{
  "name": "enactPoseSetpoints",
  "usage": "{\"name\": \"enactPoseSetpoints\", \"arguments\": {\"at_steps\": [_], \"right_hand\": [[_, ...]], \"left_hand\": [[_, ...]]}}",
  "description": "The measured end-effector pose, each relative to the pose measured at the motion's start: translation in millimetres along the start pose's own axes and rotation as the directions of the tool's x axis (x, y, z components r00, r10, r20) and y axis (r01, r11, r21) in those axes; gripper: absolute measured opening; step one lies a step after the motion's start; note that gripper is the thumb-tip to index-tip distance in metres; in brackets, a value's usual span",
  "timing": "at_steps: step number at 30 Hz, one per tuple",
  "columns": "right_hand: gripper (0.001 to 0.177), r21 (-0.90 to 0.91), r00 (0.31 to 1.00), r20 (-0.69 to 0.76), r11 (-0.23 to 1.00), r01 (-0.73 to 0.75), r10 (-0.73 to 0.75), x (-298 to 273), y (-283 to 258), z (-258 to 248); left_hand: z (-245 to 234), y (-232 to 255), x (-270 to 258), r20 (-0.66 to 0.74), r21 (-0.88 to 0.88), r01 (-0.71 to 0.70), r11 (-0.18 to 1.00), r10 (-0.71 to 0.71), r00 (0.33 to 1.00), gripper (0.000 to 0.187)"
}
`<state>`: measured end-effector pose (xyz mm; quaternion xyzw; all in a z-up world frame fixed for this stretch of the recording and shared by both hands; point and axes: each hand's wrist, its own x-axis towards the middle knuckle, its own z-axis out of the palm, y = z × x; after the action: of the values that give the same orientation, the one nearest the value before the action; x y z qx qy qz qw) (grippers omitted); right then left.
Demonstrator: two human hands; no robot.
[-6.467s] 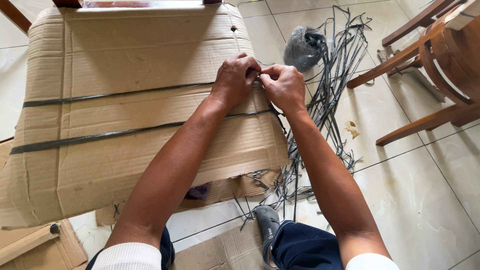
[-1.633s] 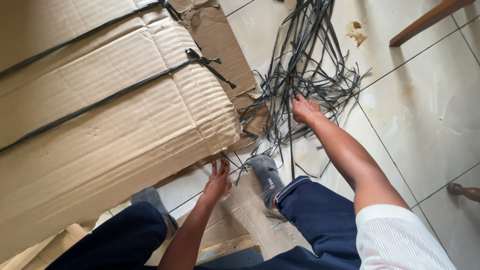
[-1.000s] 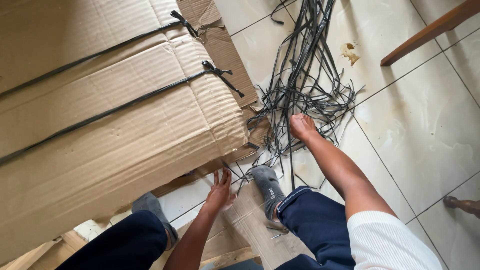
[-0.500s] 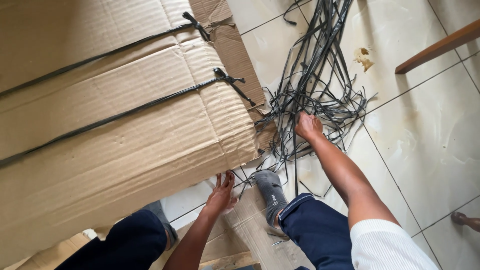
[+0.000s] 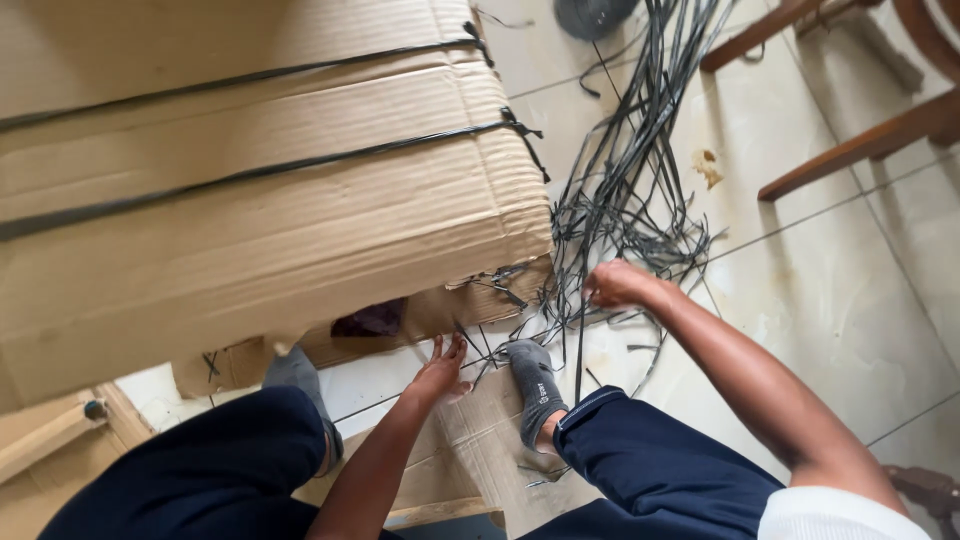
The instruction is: Packaging a wooden chair using cardboard sheets and plastic tie strips.
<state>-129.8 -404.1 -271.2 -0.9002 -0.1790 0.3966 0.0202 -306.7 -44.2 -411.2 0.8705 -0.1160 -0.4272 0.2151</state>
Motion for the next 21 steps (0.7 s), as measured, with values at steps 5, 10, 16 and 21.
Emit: {"name": "enactPoseSetpoints", "arguments": {"at_steps": [5,10,16,21], "right_hand": [[0.015,0.006,0.959,-0.067,0.961,0.277,-0.276,-95,-145,-74],[0.013,-0.024,0.853,-0.284,0.892,0.451,-0.439,-136,-206,-90],[0.013,0.015,0.618,-0.664,0.819,0.573,-0.42,-122,-238,-92],[0.017,0.108,0.598,-0.685,0.754,0.648,-0.416,-102,-269,-91]], "left_hand": [[-8,5,-13,-0.171,-0.055,-0.068,0.996,0.058,0.984,0.078],[-67,79,-68,-0.761,-0.247,-0.457,0.854,0.121,0.637,0.051],[-120,117,-118,-0.858,-0.413,-0.756,0.508,0.062,0.51,0.038],[-145,101,-166,-0.853,-0.518,-0.825,0.226,-0.067,0.517,0.027]]}}
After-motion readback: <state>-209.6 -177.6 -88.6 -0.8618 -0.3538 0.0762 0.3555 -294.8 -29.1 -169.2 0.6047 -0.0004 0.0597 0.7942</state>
